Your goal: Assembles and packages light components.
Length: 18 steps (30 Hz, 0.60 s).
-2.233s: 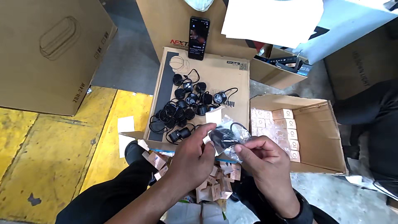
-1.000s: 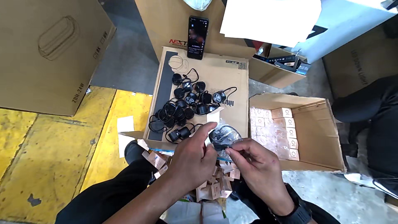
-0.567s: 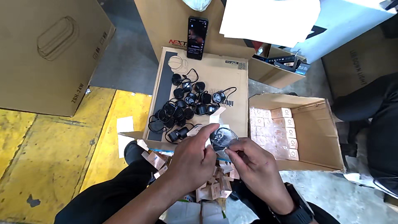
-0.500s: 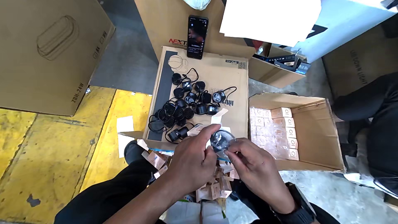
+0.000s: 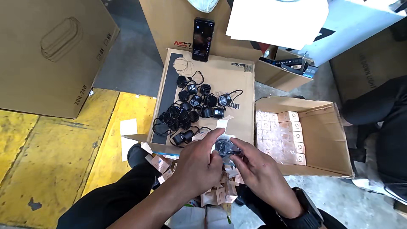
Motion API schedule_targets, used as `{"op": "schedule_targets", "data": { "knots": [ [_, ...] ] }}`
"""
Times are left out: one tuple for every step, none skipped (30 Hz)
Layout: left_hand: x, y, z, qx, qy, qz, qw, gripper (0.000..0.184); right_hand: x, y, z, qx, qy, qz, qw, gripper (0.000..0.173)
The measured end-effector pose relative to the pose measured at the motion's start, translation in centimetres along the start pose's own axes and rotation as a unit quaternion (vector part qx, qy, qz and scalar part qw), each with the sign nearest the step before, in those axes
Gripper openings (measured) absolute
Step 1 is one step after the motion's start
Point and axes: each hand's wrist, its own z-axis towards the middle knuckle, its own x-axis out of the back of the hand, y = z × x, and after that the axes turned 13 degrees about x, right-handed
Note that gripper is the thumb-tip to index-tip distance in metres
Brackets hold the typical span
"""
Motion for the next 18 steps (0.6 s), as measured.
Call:
{"op": "schedule_targets", "data": {
  "knots": [
    [0.0,0.0,0.0,0.000,0.001,0.001,1.000,0.056,0.0,0.1,0.0,0.006,-0.005,-0.009,1.000,0.039],
    [0.0,-0.1,0.0,-0.003,0.002,0.003,1.000,0.056,0.1,0.2,0.0,0.013,-0.011,-0.017,1.000,0.038],
    [0.0,-0.1,0.0,-0.004,0.004,0.004,1.000,0.056,0.2,0.2,0.0,0.021,-0.016,-0.027,0.999,0.037],
    [-0.1,-0.1,0.0,-0.006,0.007,0.006,1.000,0.056,0.2,0.3,0.0,0.031,-0.021,-0.040,0.998,0.036],
    [-0.1,-0.1,-0.1,-0.007,0.009,0.007,1.000,0.056,0.2,0.3,0.0,0.043,-0.024,-0.055,0.997,0.034],
    [-0.1,-0.1,0.0,-0.009,0.011,0.007,1.000,0.056,0.2,0.3,0.0,0.056,-0.028,-0.069,0.996,0.032],
    [-0.1,-0.2,0.0,-0.012,0.013,0.008,1.000,0.056,0.2,0.4,0.0,0.068,-0.032,-0.081,0.994,0.031],
    [-0.2,-0.2,-0.1,-0.018,0.014,0.012,1.000,0.056,0.2,0.4,0.0,0.077,-0.037,-0.094,0.992,0.029],
    [-0.2,-0.3,-0.1,-0.025,0.013,0.015,0.999,0.055,0.1,0.4,0.0,0.082,-0.044,-0.106,0.990,0.029],
    [-0.2,-0.3,-0.2,-0.033,0.008,0.018,0.999,0.055,0.0,0.4,0.0,0.086,-0.050,-0.116,0.988,0.029],
    [-0.2,-0.3,-0.2,-0.041,-0.004,0.023,0.999,0.055,-0.1,0.4,0.0,0.090,-0.055,-0.125,0.987,0.029],
    [-0.2,-0.3,-0.3,-0.053,-0.015,0.028,0.998,0.053,-0.2,0.4,0.0,0.095,-0.059,-0.130,0.985,0.029],
    [-0.4,-0.3,-0.4,-0.071,-0.023,0.032,0.997,0.052,-0.3,0.4,0.0,0.100,-0.063,-0.134,0.984,0.028],
    [-0.6,-0.3,-0.5,-0.091,-0.028,0.040,0.995,0.052,-0.4,0.4,0.0,0.104,-0.066,-0.138,0.983,0.027],
    [-0.7,-0.3,-0.6,-0.104,-0.032,0.048,0.993,0.052,-0.6,0.4,0.0,0.106,-0.068,-0.144,0.981,0.025],
    [-0.9,-0.3,-0.8,-0.113,-0.034,0.058,0.991,0.053,-0.7,0.4,-0.1,0.106,-0.068,-0.145,0.981,0.024],
    [-1.0,-0.4,-0.9,-0.118,-0.035,0.067,0.990,0.053,-0.8,0.4,-0.2,0.106,-0.064,-0.142,0.982,0.023],
    [-1.0,-0.4,-0.9,-0.121,-0.034,0.072,0.989,0.053,-0.9,0.4,-0.2,0.101,-0.057,-0.135,0.984,0.023]
  ]
}}
